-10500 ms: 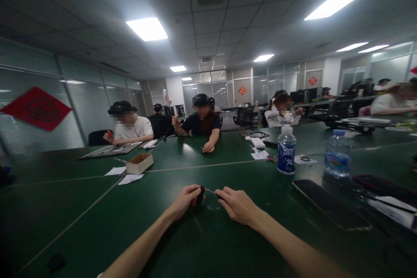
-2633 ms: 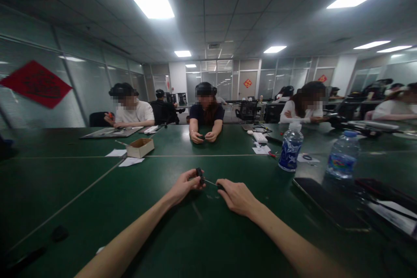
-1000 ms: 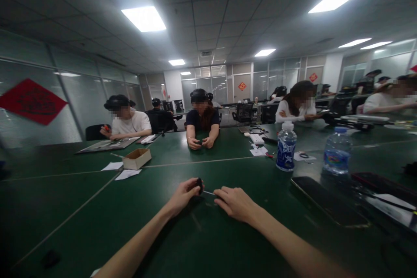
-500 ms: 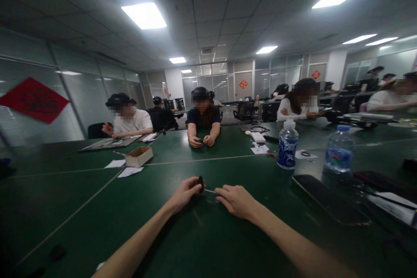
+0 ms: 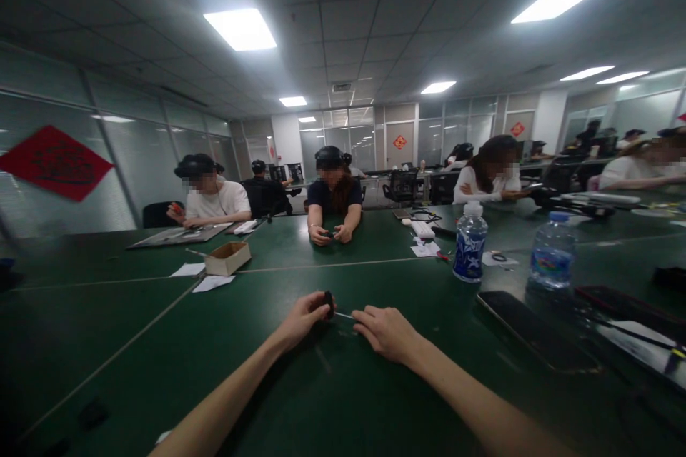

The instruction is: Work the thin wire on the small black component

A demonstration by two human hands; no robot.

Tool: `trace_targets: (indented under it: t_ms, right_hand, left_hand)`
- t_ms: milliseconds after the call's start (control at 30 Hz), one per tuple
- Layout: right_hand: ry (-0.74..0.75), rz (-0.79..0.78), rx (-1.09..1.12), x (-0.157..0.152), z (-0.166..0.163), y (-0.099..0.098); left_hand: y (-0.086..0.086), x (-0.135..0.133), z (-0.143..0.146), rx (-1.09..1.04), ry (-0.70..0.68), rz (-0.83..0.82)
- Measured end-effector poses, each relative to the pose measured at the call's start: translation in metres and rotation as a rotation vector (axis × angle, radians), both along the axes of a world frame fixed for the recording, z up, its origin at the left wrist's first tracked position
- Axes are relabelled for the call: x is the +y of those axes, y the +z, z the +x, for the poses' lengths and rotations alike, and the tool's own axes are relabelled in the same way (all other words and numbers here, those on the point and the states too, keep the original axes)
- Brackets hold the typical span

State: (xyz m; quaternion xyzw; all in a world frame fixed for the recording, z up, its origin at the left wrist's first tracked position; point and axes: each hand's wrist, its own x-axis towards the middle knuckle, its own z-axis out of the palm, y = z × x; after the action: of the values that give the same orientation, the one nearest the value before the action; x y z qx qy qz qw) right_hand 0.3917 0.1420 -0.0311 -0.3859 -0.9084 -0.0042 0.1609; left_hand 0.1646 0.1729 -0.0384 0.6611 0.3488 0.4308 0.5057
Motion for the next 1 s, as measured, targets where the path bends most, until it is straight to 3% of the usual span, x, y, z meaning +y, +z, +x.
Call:
trace_targets:
  t_ms: [167, 600, 1000]
  right_hand:
    - [0.045, 0.033, -0.048, 0.0015, 0.0008, -0.0007]
    - [-0.02, 0.02, -0.037, -0.0014, -0.0022, 0.0034]
    - [0.054, 0.01, -0.006, 0.0005, 0.0003, 0.0019]
  left_hand:
    - [-0.0007, 0.0009, 0.0001, 0.051, 0.002, 0.022]
    - [0.0008, -0.0007, 0.0, 0.044, 0.015, -0.026]
    - [-0.0013, 0.0001, -0.0007, 0.066, 0.021, -0.007]
